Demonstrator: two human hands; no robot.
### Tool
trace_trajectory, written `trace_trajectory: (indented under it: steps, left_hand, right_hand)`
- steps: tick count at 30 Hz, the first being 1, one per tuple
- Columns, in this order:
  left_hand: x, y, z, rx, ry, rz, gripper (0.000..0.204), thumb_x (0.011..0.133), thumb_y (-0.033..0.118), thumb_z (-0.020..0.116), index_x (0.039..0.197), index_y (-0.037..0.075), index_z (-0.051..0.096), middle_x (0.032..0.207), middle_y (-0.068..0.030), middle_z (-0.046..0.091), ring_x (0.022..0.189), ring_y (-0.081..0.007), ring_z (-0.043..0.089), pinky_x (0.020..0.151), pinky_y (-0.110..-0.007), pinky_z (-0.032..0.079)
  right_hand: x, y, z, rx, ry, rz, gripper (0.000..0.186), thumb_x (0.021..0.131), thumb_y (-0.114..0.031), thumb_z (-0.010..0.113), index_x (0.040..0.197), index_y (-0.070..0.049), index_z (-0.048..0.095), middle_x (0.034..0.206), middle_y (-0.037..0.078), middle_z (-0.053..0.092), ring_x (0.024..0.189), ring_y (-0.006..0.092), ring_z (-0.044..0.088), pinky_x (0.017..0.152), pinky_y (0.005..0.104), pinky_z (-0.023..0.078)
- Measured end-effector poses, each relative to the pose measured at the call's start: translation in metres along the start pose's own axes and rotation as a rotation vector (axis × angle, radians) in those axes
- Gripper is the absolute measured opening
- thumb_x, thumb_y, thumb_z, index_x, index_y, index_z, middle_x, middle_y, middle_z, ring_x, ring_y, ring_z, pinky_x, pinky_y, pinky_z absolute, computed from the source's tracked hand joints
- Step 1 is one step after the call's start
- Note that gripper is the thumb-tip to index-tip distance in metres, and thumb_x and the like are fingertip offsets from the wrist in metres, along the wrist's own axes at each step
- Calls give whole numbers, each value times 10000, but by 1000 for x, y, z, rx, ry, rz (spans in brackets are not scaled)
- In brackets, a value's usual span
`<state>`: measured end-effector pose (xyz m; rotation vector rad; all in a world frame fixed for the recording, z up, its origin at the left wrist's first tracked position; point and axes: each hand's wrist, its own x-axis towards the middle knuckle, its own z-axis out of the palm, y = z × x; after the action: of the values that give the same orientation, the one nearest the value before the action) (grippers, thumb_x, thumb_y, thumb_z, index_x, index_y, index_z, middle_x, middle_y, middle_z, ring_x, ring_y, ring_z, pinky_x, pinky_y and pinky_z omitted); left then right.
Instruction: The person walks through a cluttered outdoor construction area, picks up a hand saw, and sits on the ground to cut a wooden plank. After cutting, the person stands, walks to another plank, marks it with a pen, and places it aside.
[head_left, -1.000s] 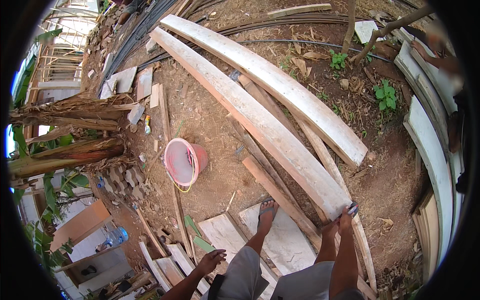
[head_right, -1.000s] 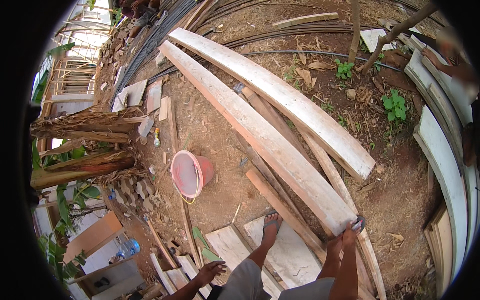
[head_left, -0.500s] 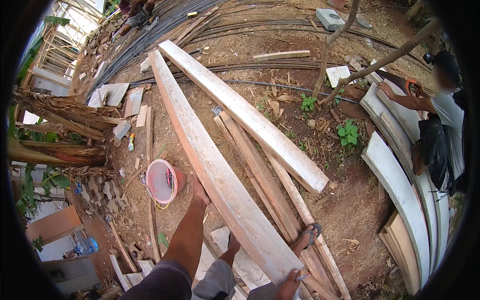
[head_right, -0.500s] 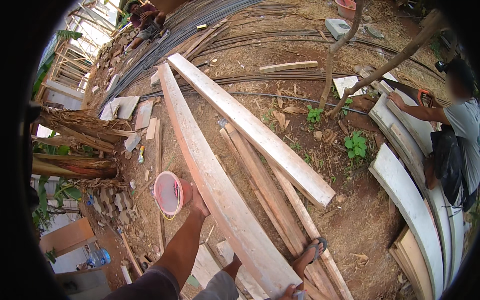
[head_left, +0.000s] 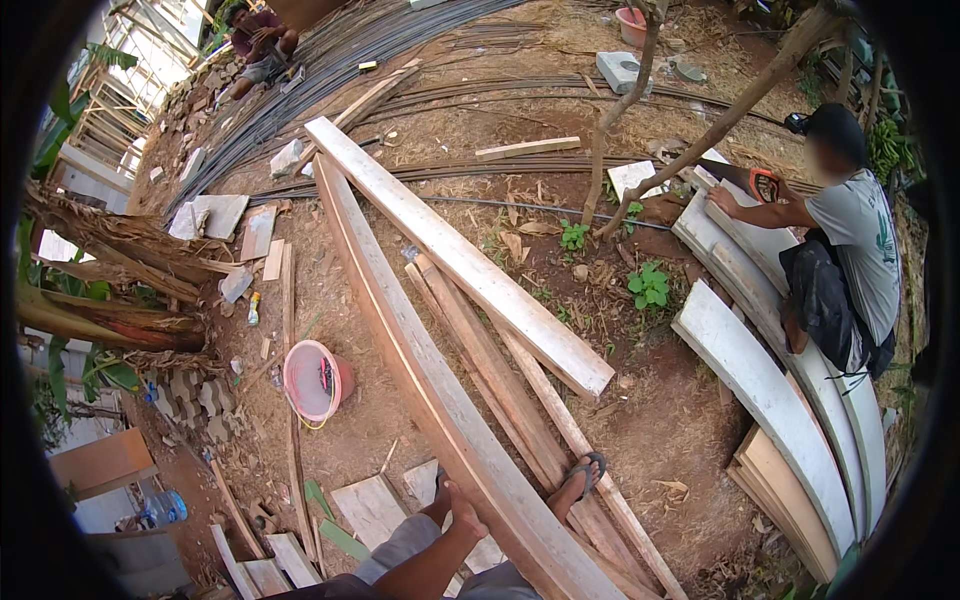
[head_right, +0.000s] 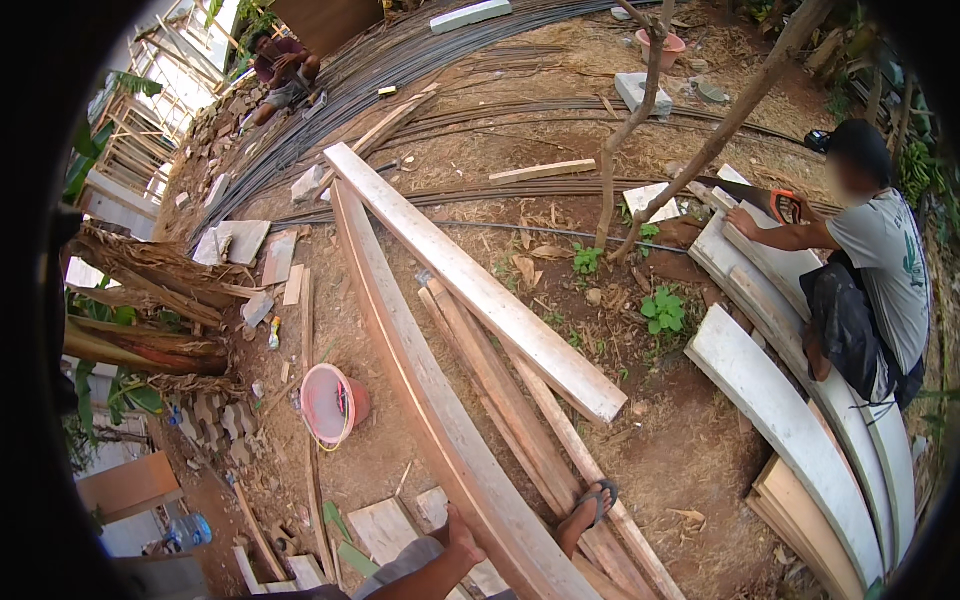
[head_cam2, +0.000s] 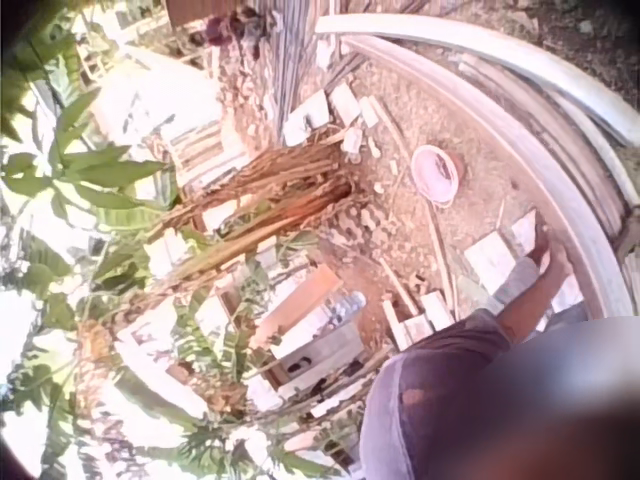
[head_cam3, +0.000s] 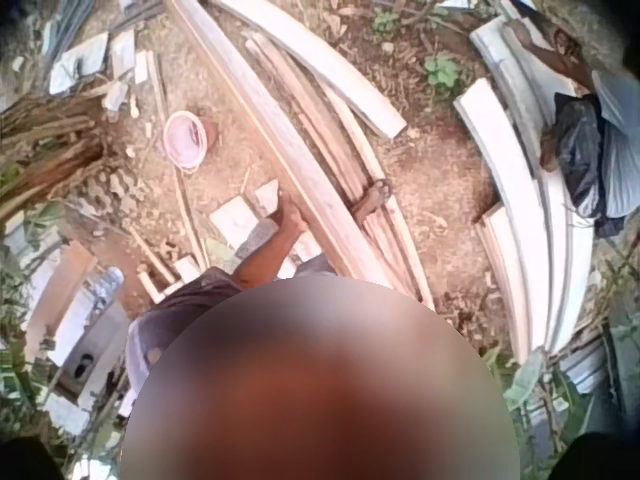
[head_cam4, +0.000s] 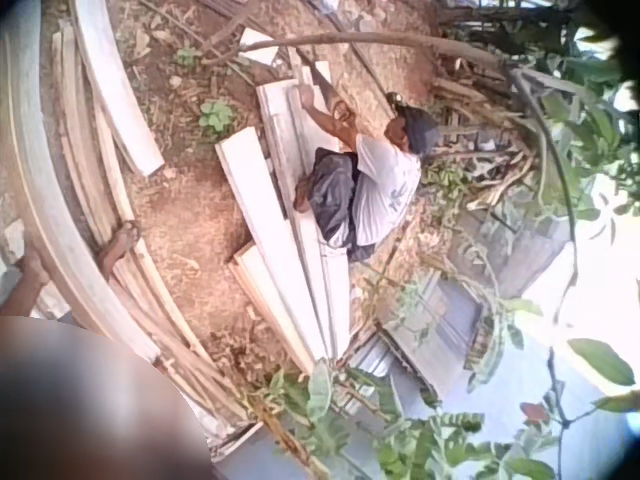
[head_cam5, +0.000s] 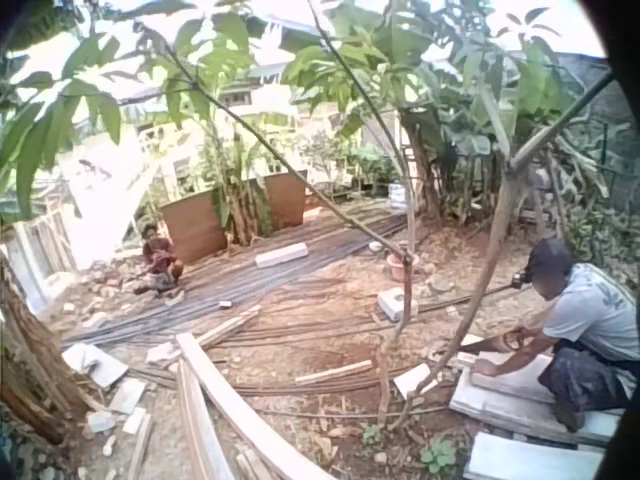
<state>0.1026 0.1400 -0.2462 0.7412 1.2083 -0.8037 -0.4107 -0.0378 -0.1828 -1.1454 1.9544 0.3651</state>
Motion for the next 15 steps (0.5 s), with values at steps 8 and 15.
trace_trajectory:
  steps: [8, 15]
  left_hand:
    - [-82, -40, -12, 69, -26, 54, 971, 821, 881, 230, 1488, 191, 372, 1492, -91, 437, 1352, -355, 416, 1118, -588, 308]
    - [-65, -4, 51, 43, -170, 78, 1003, 783, 909, 267, 1460, 185, 423, 1444, -127, 492, 1326, -379, 442, 1096, -597, 340]
  right_hand:
    - [-58, 73, -71, -734, 42, -530, 356, 993, -138, 493, 1320, -8, 548, 1023, 167, 640, 853, 316, 607, 708, 411, 510]
    - [-41, -21, -37, -494, 134, -394, 437, 1000, -226, 514, 1405, -69, 472, 1184, 165, 584, 1011, 302, 564, 836, 424, 493]
